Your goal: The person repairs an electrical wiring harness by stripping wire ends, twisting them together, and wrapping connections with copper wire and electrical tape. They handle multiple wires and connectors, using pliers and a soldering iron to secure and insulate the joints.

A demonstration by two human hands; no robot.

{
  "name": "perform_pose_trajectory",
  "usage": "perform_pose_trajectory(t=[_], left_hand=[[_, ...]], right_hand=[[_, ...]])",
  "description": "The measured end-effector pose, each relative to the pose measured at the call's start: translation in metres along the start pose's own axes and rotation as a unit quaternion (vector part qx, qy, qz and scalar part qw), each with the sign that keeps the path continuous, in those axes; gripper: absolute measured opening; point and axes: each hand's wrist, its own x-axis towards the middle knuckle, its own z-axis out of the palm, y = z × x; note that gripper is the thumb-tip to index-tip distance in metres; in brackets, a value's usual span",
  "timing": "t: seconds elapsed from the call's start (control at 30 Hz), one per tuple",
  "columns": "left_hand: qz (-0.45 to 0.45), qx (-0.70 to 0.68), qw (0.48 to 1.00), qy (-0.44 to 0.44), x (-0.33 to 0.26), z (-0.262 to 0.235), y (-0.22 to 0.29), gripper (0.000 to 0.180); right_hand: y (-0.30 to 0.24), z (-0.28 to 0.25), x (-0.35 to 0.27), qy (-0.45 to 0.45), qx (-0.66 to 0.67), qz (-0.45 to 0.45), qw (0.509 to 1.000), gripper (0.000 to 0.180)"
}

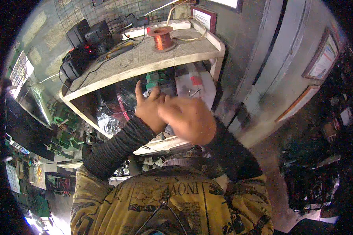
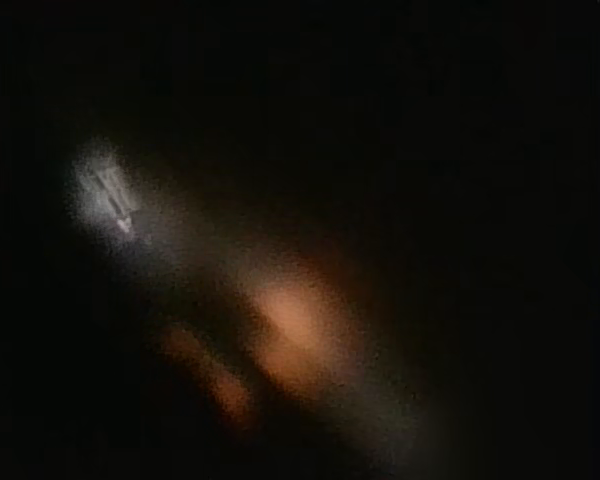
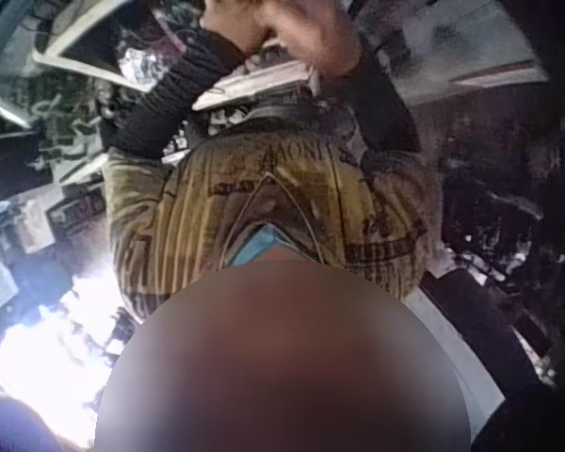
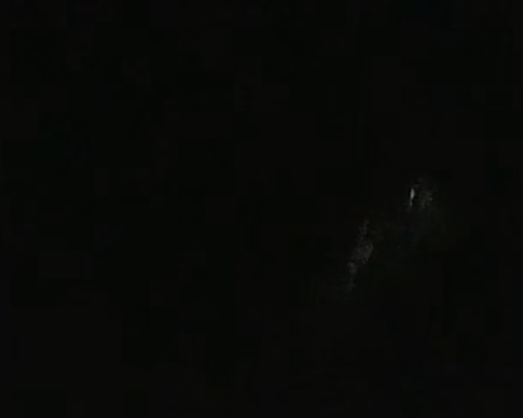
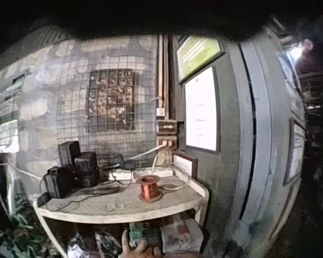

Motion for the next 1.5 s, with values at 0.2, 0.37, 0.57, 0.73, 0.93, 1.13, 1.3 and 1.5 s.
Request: perform_pose_trajectory(t=[0.2, 0.37, 0.57, 0.73, 0.93, 1.13, 1.3, 1.5], left_hand=[[0.037, 0.039, 0.997, -0.049, 0.001, -0.010, 0.004, 0.025], [0.025, 0.038, 0.995, -0.085, 0.006, -0.027, 0.006, 0.022], [0.006, -0.003, 0.997, -0.073, 0.013, -0.034, 0.010, 0.039], [-0.002, -0.011, 0.999, -0.047, 0.014, -0.033, 0.012, 0.045], [0.003, -0.042, 0.991, -0.131, 0.015, -0.030, 0.013, 0.044], [0.036, -0.055, 0.975, -0.212, 0.022, -0.027, 0.008, 0.056], [0.067, -0.025, 0.985, -0.159, 0.024, -0.026, 0.006, 0.064], [0.039, -0.052, 0.982, -0.175, 0.021, -0.028, 0.000, 0.056]], right_hand=[[0.046, -0.026, 0.040, -0.115, 0.139, 0.156, 0.971, 0.010], [0.080, -0.030, 0.051, -0.194, 0.232, 0.240, 0.923, 0.002], [0.116, -0.009, 0.030, -0.133, 0.392, 0.255, 0.874, 0.003], [0.118, 0.022, -0.001, 0.010, 0.446, 0.302, 0.842, 0.006], [0.113, -0.006, 0.006, -0.031, 0.572, 0.190, 0.797, 0.003], [0.100, -0.040, 0.049, -0.297, 0.435, 0.116, 0.842, 0.004], [0.106, -0.026, 0.068, -0.334, 0.503, 0.222, 0.765, 0.007], [0.125, -0.006, 0.047, -0.240, 0.670, 0.258, 0.653, 0.012]])
